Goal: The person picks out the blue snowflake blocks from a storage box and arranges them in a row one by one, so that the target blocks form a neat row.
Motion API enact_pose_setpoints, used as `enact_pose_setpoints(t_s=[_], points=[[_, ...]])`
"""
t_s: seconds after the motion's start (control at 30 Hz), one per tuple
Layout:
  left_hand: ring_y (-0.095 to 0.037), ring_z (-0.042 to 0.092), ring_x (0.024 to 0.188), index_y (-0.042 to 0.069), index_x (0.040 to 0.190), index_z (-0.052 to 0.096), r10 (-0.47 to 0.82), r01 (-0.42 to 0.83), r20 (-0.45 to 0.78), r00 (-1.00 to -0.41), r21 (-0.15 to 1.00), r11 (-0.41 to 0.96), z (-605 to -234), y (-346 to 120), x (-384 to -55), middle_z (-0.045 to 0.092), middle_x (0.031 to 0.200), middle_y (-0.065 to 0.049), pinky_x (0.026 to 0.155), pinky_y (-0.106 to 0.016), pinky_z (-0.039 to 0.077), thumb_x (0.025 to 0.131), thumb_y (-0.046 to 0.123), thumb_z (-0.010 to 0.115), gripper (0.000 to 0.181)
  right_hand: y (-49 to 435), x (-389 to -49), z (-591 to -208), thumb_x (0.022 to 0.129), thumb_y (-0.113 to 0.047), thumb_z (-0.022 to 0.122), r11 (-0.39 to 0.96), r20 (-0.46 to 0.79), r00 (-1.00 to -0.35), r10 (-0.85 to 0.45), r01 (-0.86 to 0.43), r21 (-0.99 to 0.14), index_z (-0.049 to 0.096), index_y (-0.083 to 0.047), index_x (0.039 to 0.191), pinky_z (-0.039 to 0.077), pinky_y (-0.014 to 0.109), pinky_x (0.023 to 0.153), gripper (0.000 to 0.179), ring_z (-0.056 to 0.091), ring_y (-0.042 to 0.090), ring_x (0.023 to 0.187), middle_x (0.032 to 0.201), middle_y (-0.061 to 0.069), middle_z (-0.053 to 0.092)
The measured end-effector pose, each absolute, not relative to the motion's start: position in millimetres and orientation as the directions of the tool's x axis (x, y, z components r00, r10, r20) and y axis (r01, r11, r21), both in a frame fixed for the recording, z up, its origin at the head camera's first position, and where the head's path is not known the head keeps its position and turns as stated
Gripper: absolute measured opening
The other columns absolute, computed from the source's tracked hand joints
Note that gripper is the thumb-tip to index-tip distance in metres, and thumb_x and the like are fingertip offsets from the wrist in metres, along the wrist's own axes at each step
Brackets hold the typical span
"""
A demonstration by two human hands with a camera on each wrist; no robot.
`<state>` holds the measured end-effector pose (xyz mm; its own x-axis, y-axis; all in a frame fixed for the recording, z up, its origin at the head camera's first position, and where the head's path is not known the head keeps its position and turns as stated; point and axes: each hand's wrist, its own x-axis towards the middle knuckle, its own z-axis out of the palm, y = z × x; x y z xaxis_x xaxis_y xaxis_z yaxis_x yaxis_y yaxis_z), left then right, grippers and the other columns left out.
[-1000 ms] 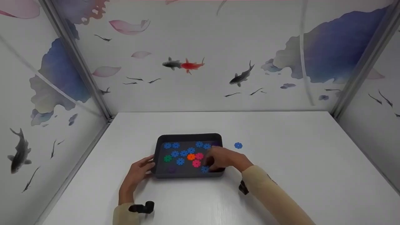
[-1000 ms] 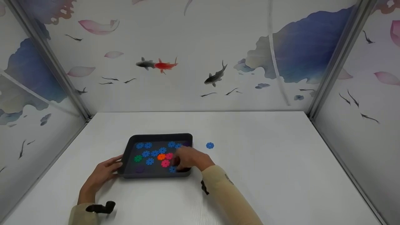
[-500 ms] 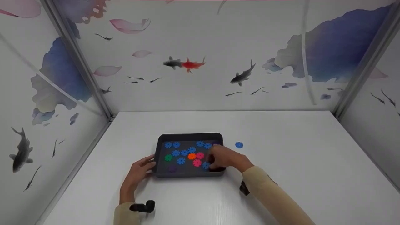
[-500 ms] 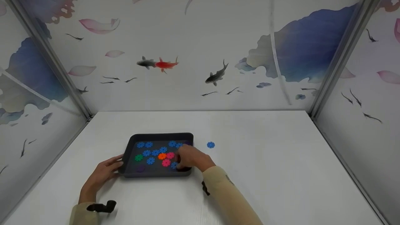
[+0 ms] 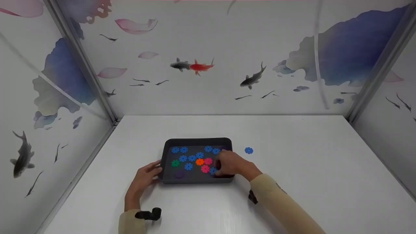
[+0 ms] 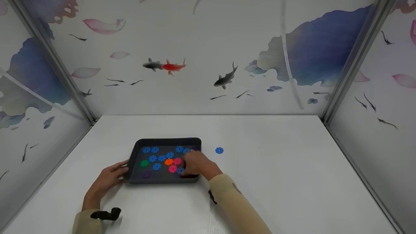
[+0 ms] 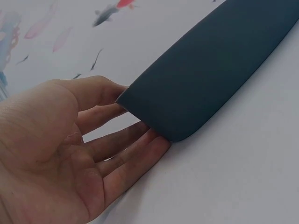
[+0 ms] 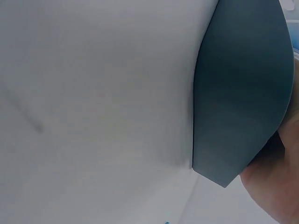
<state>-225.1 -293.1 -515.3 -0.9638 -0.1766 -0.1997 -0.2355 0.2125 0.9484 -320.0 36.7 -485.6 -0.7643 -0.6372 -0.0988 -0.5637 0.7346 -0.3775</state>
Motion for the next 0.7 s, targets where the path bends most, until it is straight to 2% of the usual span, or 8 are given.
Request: enact_pose_setpoints(t_s=[0.47, 0.7], points=[[-0.036, 0.052, 0.136, 0.011, 0.148, 0.050, -0.161, -0.230, -0.197, -0.967, 0.947, 0.223, -513.9, -293.7, -224.7, 0.049, 0.151, -0.021, 0.108, -0.049, 0.049, 0.101, 0.018, 0.058, 0.049, 34.3, -318.2, -486.9, 0.083, -0.036, 0.082, 0.760, -0.121, -0.789, -0.603, -0.522, -0.386, 0.075, -0.018, 0.101, 0.055, 0.032, 0.082, 0.026, 0.051, 0.015, 0.093, 0.091, -0.004, 0.063], [-0.035, 0.053, 0.135, 0.012, 0.148, 0.050, -0.167, -0.240, -0.206, -0.964, 0.947, 0.215, -512.2, -294.2, -223.5, 0.049, 0.152, -0.020, 0.106, -0.047, 0.051, 0.101, 0.018, 0.058, 0.048, 32.6, -317.6, -488.3, 0.083, -0.038, 0.081, 0.755, -0.092, -0.783, -0.615, -0.551, -0.355, 0.075, -0.015, 0.099, 0.052, 0.035, 0.083, 0.029, 0.051, 0.016, 0.091, 0.091, -0.001, 0.063]])
